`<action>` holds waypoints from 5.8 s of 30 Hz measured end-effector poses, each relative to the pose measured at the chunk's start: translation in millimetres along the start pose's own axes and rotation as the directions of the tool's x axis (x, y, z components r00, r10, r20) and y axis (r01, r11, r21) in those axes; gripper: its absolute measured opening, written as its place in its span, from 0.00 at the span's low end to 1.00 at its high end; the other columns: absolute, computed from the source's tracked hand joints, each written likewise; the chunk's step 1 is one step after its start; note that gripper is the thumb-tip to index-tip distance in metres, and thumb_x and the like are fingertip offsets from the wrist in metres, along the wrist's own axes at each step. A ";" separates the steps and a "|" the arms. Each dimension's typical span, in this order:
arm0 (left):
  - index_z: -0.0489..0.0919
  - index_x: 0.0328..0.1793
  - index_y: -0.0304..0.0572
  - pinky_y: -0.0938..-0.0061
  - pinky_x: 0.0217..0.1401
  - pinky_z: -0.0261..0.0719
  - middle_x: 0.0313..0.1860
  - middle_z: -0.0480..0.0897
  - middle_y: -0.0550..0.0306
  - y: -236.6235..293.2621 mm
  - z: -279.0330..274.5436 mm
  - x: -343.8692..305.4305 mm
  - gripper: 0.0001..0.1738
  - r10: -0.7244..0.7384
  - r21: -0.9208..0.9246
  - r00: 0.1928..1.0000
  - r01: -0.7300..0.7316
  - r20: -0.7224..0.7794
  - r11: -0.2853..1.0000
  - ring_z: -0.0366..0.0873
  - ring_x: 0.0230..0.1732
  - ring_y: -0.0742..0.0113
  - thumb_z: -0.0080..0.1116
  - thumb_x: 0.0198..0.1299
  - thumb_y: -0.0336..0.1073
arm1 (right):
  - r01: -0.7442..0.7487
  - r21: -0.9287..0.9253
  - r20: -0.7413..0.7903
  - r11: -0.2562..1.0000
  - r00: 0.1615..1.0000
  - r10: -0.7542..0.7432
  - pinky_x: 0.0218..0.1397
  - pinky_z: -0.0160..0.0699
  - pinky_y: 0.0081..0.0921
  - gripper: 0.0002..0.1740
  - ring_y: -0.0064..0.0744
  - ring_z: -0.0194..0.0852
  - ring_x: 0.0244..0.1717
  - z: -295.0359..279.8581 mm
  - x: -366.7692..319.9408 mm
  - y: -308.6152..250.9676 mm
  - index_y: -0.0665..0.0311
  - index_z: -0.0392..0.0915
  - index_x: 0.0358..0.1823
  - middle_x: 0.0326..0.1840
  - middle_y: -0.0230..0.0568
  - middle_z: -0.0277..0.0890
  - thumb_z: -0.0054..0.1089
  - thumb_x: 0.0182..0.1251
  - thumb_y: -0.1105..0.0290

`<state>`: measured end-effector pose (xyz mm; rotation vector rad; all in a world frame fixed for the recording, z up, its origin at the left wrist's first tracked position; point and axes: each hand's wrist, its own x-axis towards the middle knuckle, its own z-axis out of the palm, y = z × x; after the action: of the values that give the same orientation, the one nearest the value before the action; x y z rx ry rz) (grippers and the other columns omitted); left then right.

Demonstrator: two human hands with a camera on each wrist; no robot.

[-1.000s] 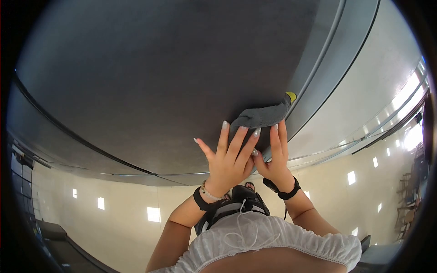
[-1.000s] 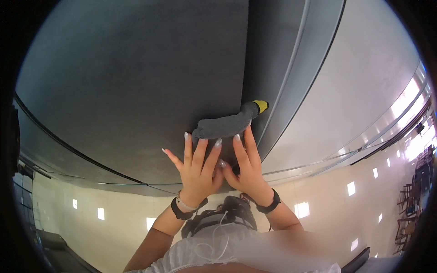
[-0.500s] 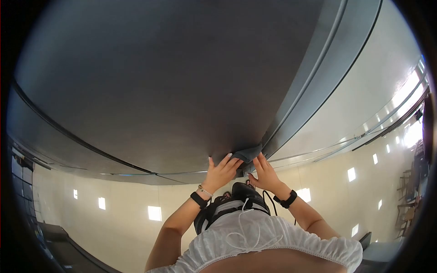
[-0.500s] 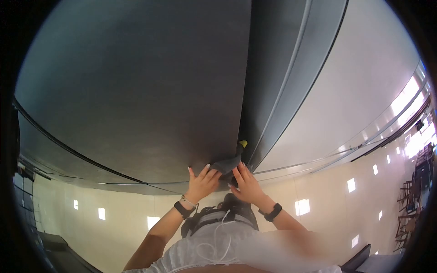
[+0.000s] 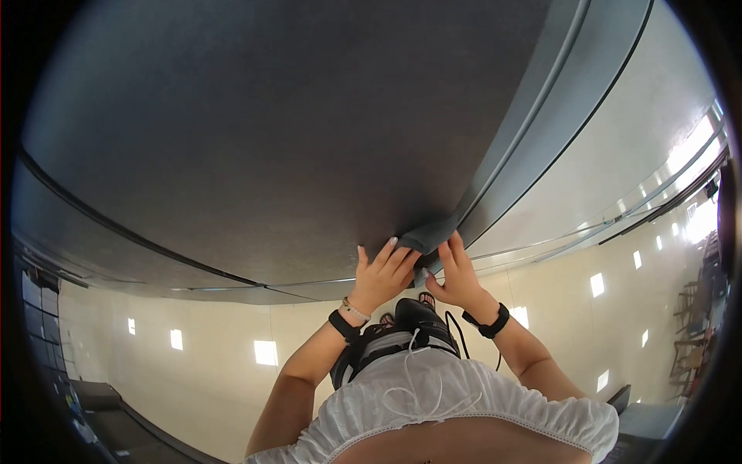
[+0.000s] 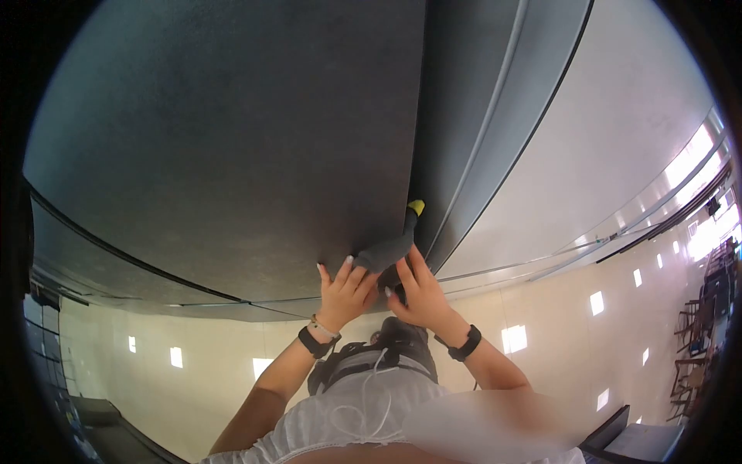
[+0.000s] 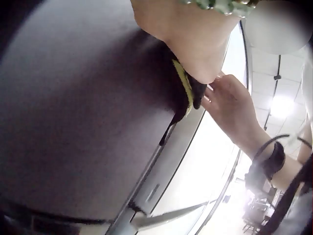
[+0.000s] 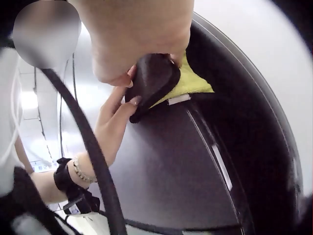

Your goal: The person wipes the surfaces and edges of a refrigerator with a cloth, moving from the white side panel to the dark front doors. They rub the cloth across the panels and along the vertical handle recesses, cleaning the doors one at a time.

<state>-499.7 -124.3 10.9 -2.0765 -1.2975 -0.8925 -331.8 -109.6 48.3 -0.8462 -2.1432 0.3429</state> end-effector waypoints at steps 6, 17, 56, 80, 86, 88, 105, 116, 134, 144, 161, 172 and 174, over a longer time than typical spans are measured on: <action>0.69 0.51 0.61 0.44 0.51 0.50 0.55 0.64 0.70 2.7 30.1 -63.4 0.23 0.062 0.010 0.950 -0.069 0.306 0.998 0.53 0.61 0.73 0.50 0.45 0.46 | -0.066 -0.062 0.196 0.996 0.978 0.077 0.55 0.57 0.37 0.37 0.58 0.49 0.57 42.8 -50.7 39.4 0.72 0.50 0.56 0.58 0.64 0.45 0.53 0.41 0.71; 0.71 0.49 0.51 0.37 0.56 0.24 0.50 0.67 0.60 9.8 -29.3 35.3 0.24 -0.088 -0.041 0.993 0.085 -0.077 0.996 0.52 0.61 0.54 0.50 0.39 0.40 | 0.125 -0.331 -0.175 0.935 0.966 -0.191 0.56 0.39 0.60 0.39 0.64 0.42 0.58 -5.9 33.1 -8.1 0.70 0.54 0.55 0.57 0.66 0.44 0.58 0.39 0.64; 0.69 0.45 0.71 0.29 0.49 0.15 0.42 0.64 0.72 -3.6 -9.7 59.7 0.20 -0.208 0.022 0.926 0.227 -0.315 0.974 0.59 0.50 0.74 0.51 0.42 0.53 | 0.373 -0.498 -0.163 0.783 0.846 -0.507 0.59 0.38 0.57 0.29 0.57 0.40 0.61 -26.5 62.2 10.4 0.66 0.58 0.52 0.58 0.49 0.48 0.51 0.46 0.64; 0.68 0.54 0.67 0.52 0.63 0.29 0.53 0.66 0.79 -168.2 -155.4 50.4 0.20 -0.015 0.102 0.933 0.055 -0.360 0.993 0.57 0.57 0.80 0.41 0.53 0.49 | 0.129 -0.631 -0.210 0.765 0.921 -0.328 0.59 0.28 0.58 0.38 0.67 0.22 0.63 76.2 136.8 -150.1 0.65 0.39 0.63 0.65 0.59 0.29 0.47 0.53 0.62; 0.71 0.49 0.72 0.48 0.62 0.30 0.50 0.67 0.77 -230.1 -183.5 13.9 0.21 0.033 0.206 0.946 0.036 -0.324 0.978 0.54 0.57 0.78 0.46 0.44 0.49 | 0.196 -0.582 -0.174 0.790 0.918 -0.356 0.58 0.30 0.59 0.37 0.64 0.29 0.63 128.1 157.5 -188.7 0.67 0.48 0.59 0.62 0.61 0.37 0.52 0.48 0.60; 0.73 0.46 0.72 0.47 0.62 0.31 0.49 0.67 0.76 -239.9 -195.2 8.0 0.19 -0.029 0.160 0.955 0.080 -0.296 0.984 0.54 0.58 0.76 0.46 0.44 0.48 | 0.240 -0.585 -0.101 0.775 0.926 -0.363 0.58 0.32 0.59 0.35 0.64 0.32 0.62 135.0 161.6 -202.3 0.68 0.54 0.56 0.60 0.63 0.42 0.53 0.47 0.61; 0.67 0.48 0.42 0.50 0.63 0.31 0.53 0.64 0.48 -272.9 -167.4 -77.7 0.22 0.014 0.102 0.969 0.012 -0.245 0.995 0.49 0.63 0.51 0.46 0.43 0.38 | 0.260 -0.573 -0.138 0.778 0.904 -0.404 0.41 0.57 0.18 0.19 0.16 0.57 0.42 187.6 155.5 -210.5 0.43 0.72 0.42 0.47 0.15 0.61 0.53 0.42 0.61; 0.71 0.40 0.50 0.54 0.61 0.40 0.42 0.70 0.59 -249.4 -144.6 -114.5 0.18 -0.200 0.012 0.977 0.201 -0.069 0.979 0.64 0.48 0.63 0.53 0.37 0.38 | 0.334 -0.537 0.033 0.775 0.926 -0.376 0.50 0.52 0.20 0.19 0.16 0.55 0.49 187.7 142.6 -201.9 0.43 0.72 0.44 0.51 0.15 0.61 0.48 0.46 0.64; 0.70 0.46 0.41 0.61 0.51 0.62 0.41 0.72 0.53 -249.5 -218.2 -51.4 0.23 -0.131 -0.109 0.978 0.115 -0.160 0.987 0.70 0.42 0.58 0.50 0.38 0.33 | 0.291 -0.649 0.035 0.703 0.934 -0.354 0.37 0.55 0.18 0.18 0.16 0.57 0.40 165.0 137.7 -192.0 0.40 0.72 0.40 0.44 0.14 0.60 0.50 0.43 0.63; 0.59 0.55 0.23 0.84 0.16 0.64 0.16 0.71 0.60 -255.9 -222.5 -34.9 0.34 -0.497 -0.529 0.864 0.386 -0.081 0.756 0.67 0.12 0.73 0.48 0.33 0.20 | 0.204 -0.651 -0.018 0.732 0.959 -0.283 0.43 0.59 0.31 0.16 0.27 0.56 0.42 161.2 114.2 -172.5 0.46 0.73 0.35 0.43 0.25 0.60 0.56 0.39 0.65; 0.56 0.56 0.24 0.83 0.18 0.65 0.17 0.70 0.60 -261.3 -216.5 -38.4 0.34 -0.446 -0.591 0.895 0.345 -0.027 0.729 0.66 0.13 0.73 0.48 0.37 0.21 | 0.190 -0.634 -0.025 0.750 0.964 -0.265 0.51 0.53 0.38 0.18 0.35 0.51 0.51 171.2 107.0 -167.4 0.50 0.72 0.38 0.49 0.32 0.56 0.56 0.39 0.66; 0.61 0.55 0.28 0.81 0.17 0.66 0.17 0.71 0.61 -261.9 -214.3 -35.8 0.33 -0.472 -0.648 0.882 0.347 -0.021 0.678 0.69 0.14 0.71 0.51 0.35 0.24 | 0.268 -0.622 0.037 0.736 0.949 -0.315 0.60 0.38 0.50 0.30 0.49 0.36 0.63 170.5 98.4 -153.5 0.59 0.58 0.53 0.61 0.46 0.44 0.53 0.43 0.69; 0.60 0.55 0.28 0.81 0.17 0.66 0.17 0.71 0.61 -259.6 -209.8 -35.0 0.33 -0.460 -0.656 0.888 0.336 -0.018 0.675 0.69 0.14 0.71 0.51 0.36 0.24 | 0.268 -0.629 0.036 0.730 0.948 -0.317 0.60 0.37 0.50 0.29 0.49 0.36 0.63 168.7 97.0 -150.6 0.60 0.59 0.52 0.62 0.46 0.44 0.53 0.43 0.69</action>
<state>-801.0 -192.3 142.2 -2.1202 -1.5205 -1.9155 -573.7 -150.2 68.5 -0.8276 -2.2952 -0.6063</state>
